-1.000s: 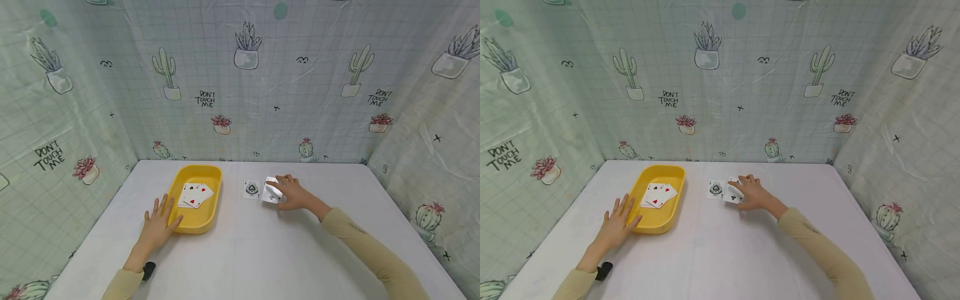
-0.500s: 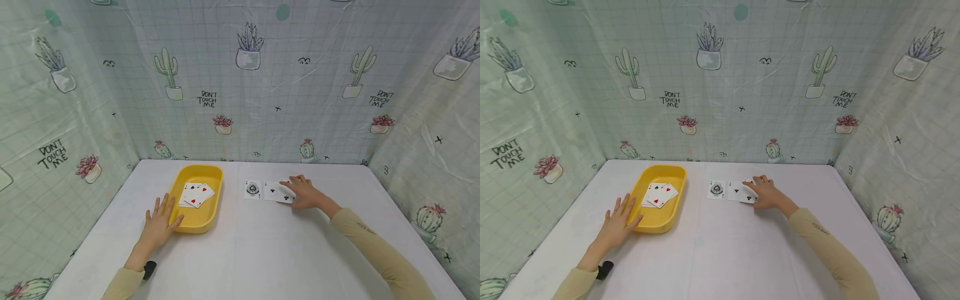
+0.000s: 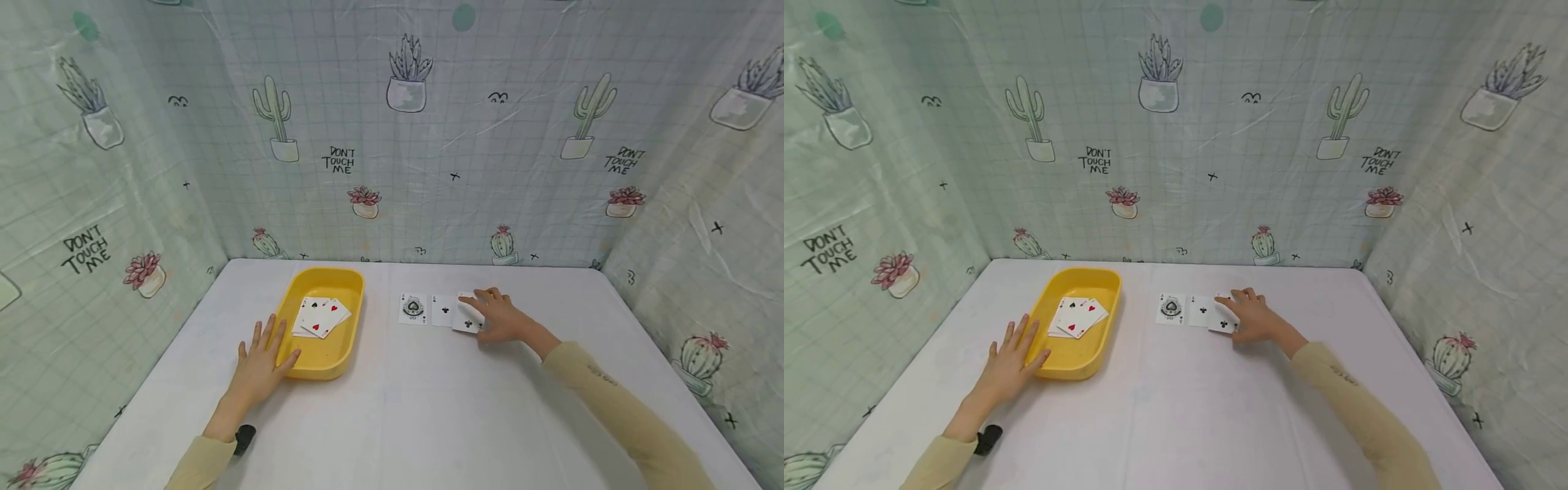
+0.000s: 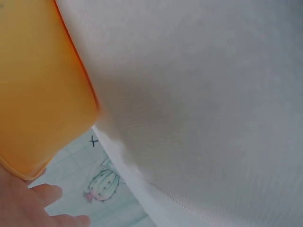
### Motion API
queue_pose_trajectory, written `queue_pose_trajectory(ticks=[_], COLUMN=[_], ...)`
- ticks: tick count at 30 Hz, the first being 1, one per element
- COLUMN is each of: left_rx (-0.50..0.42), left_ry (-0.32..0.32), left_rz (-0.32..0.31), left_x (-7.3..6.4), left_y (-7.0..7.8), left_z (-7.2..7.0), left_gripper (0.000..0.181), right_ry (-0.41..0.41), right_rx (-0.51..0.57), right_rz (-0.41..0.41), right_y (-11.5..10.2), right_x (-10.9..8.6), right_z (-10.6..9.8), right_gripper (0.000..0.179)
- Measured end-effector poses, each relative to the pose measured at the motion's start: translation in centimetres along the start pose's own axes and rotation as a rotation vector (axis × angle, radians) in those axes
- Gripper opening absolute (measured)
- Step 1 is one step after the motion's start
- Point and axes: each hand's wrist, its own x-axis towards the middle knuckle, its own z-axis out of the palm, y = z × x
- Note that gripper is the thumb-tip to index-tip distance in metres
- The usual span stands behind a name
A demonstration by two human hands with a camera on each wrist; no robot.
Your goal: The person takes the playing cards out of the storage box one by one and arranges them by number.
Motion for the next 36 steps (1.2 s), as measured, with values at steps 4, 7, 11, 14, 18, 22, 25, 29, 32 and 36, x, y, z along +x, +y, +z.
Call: queue_pose_trajectory(ticks=[4, 7, 11, 14, 18, 22, 25, 29, 32, 36], left_rx=[0.0, -0.002, -0.001, 0.003, 0.008, 0.01, 0.011, 0.008, 0.007, 0.004], left_ry=[0.005, 0.002, -0.003, -0.003, -0.004, -0.009, -0.008, -0.003, -0.005, -0.007], left_rz=[0.006, 0.006, 0.002, 0.001, -0.003, -0.004, 0.0, 0.003, 0.001, -0.003], left_x=[0.1, 0.1, 0.0, 0.0, 0.0, 0.0, 0.0, -0.1, -0.1, -0.1], left_y=[-0.1, -0.1, 0.0, 0.0, 0.0, 0.0, 0.1, 0.1, 0.1, 0.1], left_z=[0.0, -0.1, -0.2, -0.2, -0.2, -0.2, -0.2, -0.2, -0.3, -0.2], left_gripper=[0.075, 0.075, 0.075, 0.075, 0.075, 0.075, 0.074, 0.074, 0.075, 0.075], right_ry=[-0.019, -0.031, -0.049, -0.061, -0.072, -0.076, -0.081, -0.099, -0.114, -0.13], right_rx=[0.025, 0.037, 0.044, 0.048, 0.057, 0.06, 0.043, 0.039, 0.036, 0.044], right_rz=[-0.036, -0.068, -0.111, -0.135, -0.165, -0.204, -0.227, -0.249, -0.264, -0.268], right_y=[-1.7, -3.1, -4.6, -5.6, -6.8, -7.7, -8.2, -8.8, -9.4, -10.0], right_x=[0.3, 0.6, 0.9, 1.2, 1.6, 2.0, 2.3, 2.5, 2.6, 2.5], right_z=[0.2, 0.3, 0.5, 0.6, 1.0, 1.5, 1.9, 2.2, 2.4, 2.4], right_gripper=[0.078, 0.077, 0.077, 0.076, 0.076, 0.075, 0.075, 0.075, 0.076, 0.076])
